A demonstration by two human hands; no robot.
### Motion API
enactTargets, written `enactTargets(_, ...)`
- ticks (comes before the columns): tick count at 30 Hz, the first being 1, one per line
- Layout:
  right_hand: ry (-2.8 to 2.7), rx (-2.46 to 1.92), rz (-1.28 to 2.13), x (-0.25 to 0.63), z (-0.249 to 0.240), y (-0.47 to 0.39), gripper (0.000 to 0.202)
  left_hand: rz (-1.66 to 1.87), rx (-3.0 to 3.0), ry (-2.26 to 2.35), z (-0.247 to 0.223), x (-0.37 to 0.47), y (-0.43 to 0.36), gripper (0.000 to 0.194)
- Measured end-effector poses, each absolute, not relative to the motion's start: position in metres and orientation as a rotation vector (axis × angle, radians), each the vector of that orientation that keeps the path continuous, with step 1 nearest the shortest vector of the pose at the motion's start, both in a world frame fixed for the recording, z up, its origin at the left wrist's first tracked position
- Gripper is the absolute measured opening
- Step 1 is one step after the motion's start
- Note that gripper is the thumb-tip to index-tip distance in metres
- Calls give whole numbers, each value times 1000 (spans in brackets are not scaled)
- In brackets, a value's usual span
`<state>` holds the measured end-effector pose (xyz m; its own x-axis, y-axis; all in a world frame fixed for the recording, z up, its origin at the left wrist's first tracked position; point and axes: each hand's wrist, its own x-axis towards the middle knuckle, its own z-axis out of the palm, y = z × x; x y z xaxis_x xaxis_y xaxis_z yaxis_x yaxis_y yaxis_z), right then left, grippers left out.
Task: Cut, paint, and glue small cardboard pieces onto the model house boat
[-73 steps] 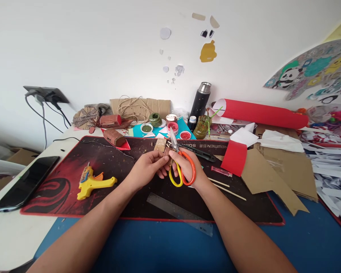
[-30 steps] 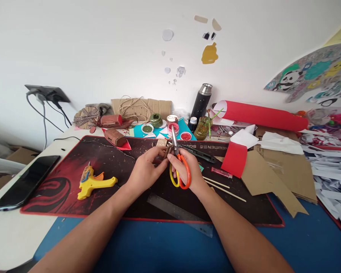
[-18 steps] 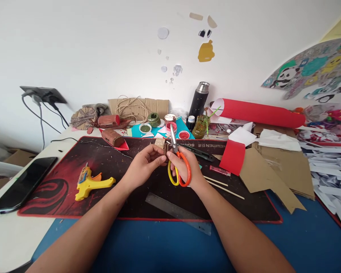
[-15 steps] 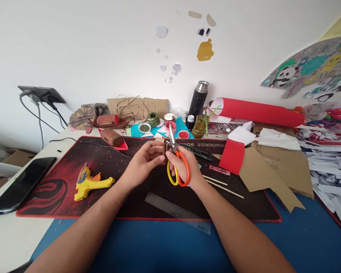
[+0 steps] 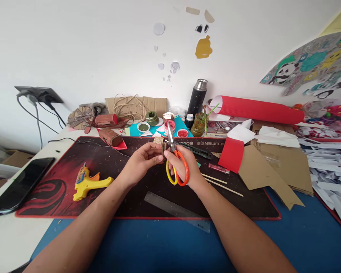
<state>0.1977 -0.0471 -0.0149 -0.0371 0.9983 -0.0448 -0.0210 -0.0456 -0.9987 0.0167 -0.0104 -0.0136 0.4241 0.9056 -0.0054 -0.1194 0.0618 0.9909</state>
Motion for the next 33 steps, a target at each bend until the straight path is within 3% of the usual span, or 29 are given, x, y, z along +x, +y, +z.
enactTargets(33, -1214, -1295, 1266, 198, -14, -45, 32, 887, 1496, 962, -13, 21, -21, 41)
